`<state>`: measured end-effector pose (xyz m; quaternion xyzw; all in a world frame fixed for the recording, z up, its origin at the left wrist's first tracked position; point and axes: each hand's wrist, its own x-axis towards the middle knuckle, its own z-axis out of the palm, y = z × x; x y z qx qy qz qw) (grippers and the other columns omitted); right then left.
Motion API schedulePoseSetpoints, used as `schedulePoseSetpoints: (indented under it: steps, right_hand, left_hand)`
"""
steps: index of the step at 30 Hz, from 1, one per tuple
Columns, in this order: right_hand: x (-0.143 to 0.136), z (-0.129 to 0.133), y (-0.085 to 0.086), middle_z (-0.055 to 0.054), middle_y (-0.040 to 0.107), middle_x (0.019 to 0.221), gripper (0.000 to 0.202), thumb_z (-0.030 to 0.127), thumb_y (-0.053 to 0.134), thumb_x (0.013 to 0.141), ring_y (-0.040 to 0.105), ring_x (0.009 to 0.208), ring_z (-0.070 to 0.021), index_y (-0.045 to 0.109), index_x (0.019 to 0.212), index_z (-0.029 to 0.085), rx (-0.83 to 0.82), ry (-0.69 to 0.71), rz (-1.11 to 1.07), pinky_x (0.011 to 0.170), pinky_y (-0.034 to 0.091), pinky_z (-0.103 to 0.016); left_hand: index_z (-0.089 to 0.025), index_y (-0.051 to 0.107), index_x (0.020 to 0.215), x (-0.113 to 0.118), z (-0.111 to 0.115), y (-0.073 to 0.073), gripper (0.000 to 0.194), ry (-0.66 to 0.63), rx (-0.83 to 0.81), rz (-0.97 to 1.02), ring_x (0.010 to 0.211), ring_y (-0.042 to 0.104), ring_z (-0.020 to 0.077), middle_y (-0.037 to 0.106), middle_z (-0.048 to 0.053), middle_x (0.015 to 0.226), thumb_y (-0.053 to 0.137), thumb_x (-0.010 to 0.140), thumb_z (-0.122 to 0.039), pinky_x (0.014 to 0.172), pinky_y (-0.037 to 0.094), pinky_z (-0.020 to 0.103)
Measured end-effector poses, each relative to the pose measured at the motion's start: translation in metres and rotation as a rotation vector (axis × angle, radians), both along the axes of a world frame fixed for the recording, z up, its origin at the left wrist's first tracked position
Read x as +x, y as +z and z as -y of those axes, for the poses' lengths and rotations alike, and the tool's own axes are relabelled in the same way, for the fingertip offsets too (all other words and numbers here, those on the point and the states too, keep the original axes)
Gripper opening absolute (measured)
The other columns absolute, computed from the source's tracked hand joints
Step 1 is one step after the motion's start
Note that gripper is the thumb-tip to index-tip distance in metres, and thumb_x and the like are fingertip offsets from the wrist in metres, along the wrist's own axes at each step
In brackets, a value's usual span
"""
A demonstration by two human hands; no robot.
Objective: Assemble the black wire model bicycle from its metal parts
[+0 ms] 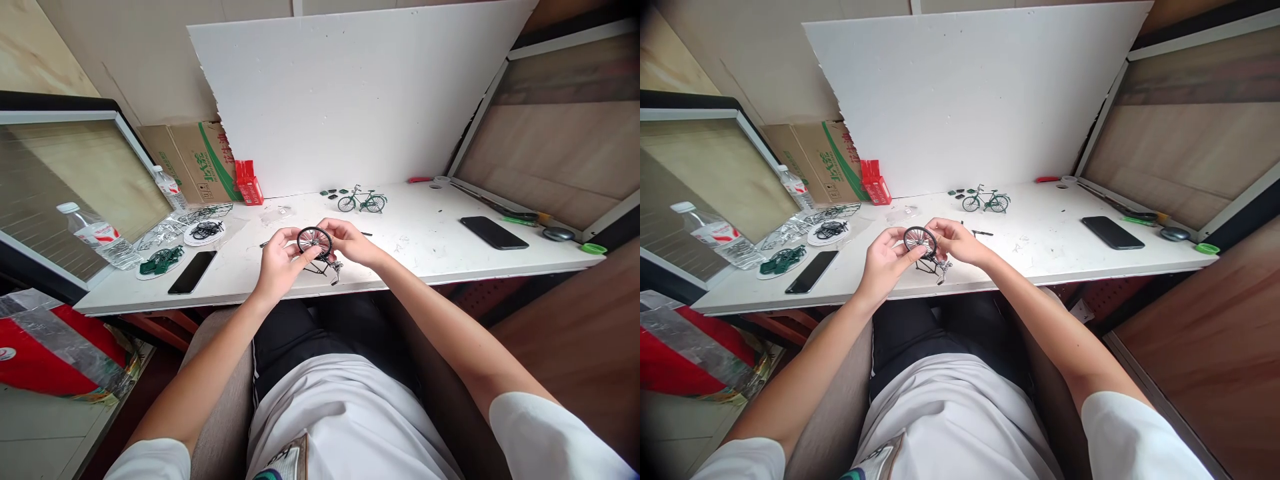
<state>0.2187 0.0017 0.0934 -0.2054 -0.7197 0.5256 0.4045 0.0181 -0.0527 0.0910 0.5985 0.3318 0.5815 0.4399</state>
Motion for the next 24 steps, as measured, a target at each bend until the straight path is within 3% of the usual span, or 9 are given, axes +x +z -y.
schedulePoseSetpoints:
  steps: [6, 10, 13, 18, 24]
  right_hand:
    - [0.000, -0.003, -0.003, -0.001, 0.066, 0.084, 0.043, 0.054, 0.079, 0.090, 0.058, 0.062, -0.0105, 0.063, 0.109, 0.019, 0.032, 0.055, -0.034, 0.055, 0.051, -0.023]
    - [-0.003, 0.004, 0.001, -0.001, 0.064, 0.084, 0.041, 0.056, 0.073, 0.094, 0.057, 0.063, -0.0113, 0.062, 0.107, 0.019, 0.063, 0.052, 0.001, 0.054, 0.050, -0.023]
    - [-0.006, 0.013, 0.005, -0.002, 0.063, 0.087, 0.038, 0.058, 0.066, 0.098, 0.058, 0.066, -0.0125, 0.059, 0.105, 0.021, 0.114, 0.037, 0.038, 0.054, 0.050, -0.023]
    - [-0.013, 0.022, 0.007, -0.002, 0.060, 0.089, 0.037, 0.060, 0.054, 0.103, 0.056, 0.068, -0.0137, 0.054, 0.101, 0.023, 0.263, -0.102, 0.102, 0.054, 0.047, -0.024]
    - [-0.014, 0.023, 0.004, -0.001, 0.058, 0.083, 0.035, 0.058, 0.046, 0.107, 0.055, 0.069, -0.0154, 0.050, 0.098, 0.024, 0.413, -0.258, 0.143, 0.064, 0.046, -0.028]
  left_hand:
    - [-0.030, 0.039, 0.139, -0.003, -0.002, -0.001, 0.088, -0.044, -0.001, 0.082, 0.104, 0.072, 0.0207, 0.065, 0.006, 0.118, 0.094, 0.072, -0.043, 0.100, 0.056, 0.040]
    - [-0.030, 0.039, 0.142, -0.006, -0.006, -0.003, 0.093, -0.132, -0.073, 0.096, 0.108, 0.071, 0.0218, 0.064, 0.007, 0.121, 0.096, 0.070, -0.043, 0.103, 0.054, 0.042]
    - [-0.029, 0.042, 0.142, -0.008, -0.009, -0.003, 0.092, -0.194, -0.120, 0.117, 0.110, 0.070, 0.0220, 0.064, 0.007, 0.123, 0.096, 0.069, -0.041, 0.104, 0.054, 0.042]
    - [-0.029, 0.046, 0.143, -0.012, -0.010, -0.002, 0.088, -0.213, -0.142, 0.095, 0.107, 0.070, 0.0208, 0.065, 0.007, 0.123, 0.096, 0.070, -0.038, 0.105, 0.053, 0.042]
    - [-0.023, 0.058, 0.134, -0.013, -0.013, -0.004, 0.065, -0.203, -0.172, 0.061, 0.117, 0.067, 0.0227, 0.066, 0.010, 0.129, 0.090, 0.079, -0.036, 0.109, 0.051, 0.041]
